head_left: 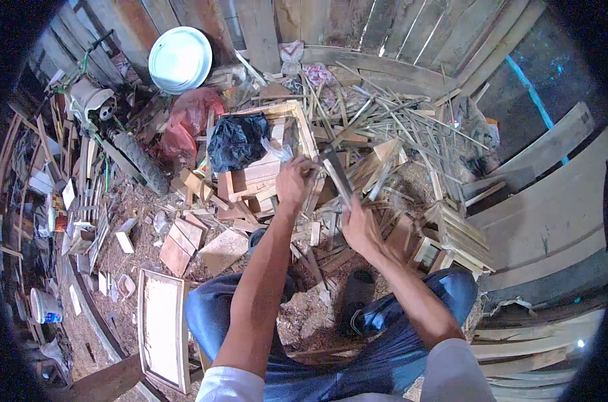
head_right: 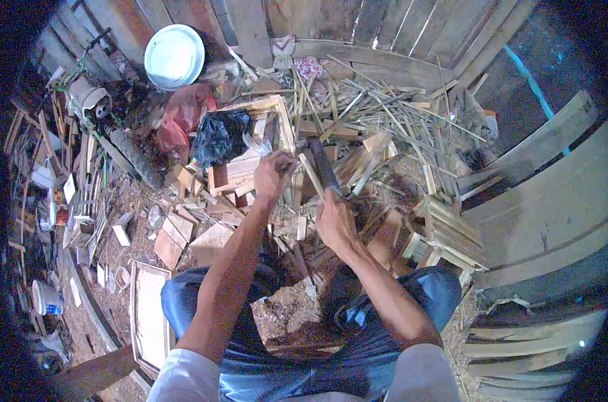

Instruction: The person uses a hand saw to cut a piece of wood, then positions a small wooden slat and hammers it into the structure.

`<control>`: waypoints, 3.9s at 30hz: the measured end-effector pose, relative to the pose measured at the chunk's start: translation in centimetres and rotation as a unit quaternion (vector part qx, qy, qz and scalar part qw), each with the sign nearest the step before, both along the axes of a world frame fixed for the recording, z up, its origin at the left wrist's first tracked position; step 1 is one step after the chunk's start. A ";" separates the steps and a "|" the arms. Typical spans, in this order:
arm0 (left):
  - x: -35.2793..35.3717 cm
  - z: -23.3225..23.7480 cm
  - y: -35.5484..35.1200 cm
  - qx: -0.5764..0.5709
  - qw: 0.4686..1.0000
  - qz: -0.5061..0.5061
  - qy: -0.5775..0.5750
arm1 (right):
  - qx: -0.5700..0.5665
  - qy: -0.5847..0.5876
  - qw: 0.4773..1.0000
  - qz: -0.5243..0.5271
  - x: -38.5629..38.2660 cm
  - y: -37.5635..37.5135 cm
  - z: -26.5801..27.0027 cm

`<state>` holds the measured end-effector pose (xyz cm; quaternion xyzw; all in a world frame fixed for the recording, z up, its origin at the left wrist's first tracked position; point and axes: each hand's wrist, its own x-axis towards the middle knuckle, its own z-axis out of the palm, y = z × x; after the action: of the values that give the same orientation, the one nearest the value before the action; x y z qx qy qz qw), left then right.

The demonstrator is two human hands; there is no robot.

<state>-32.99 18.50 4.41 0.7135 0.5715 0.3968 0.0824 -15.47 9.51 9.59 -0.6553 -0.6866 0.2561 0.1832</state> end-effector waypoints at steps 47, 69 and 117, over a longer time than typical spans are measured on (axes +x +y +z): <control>0.0 0.3 -0.3 -0.057 0.998 0.017 -0.025 | 0.047 0.102 0.993 -0.044 0.0 0.0 1.0; 0.4 0.8 -0.7 -0.015 1.000 0.020 -0.002 | -0.056 0.087 0.994 -0.031 0.4 0.1 -2.5; 0.5 0.1 -0.4 0.000 0.999 0.032 -0.003 | -0.069 0.077 0.994 -0.020 0.6 0.1 -1.5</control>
<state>-32.52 18.12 4.48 0.6934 0.5943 0.4011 0.0714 -14.87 9.62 8.13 -0.6581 -0.6382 0.3490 0.1944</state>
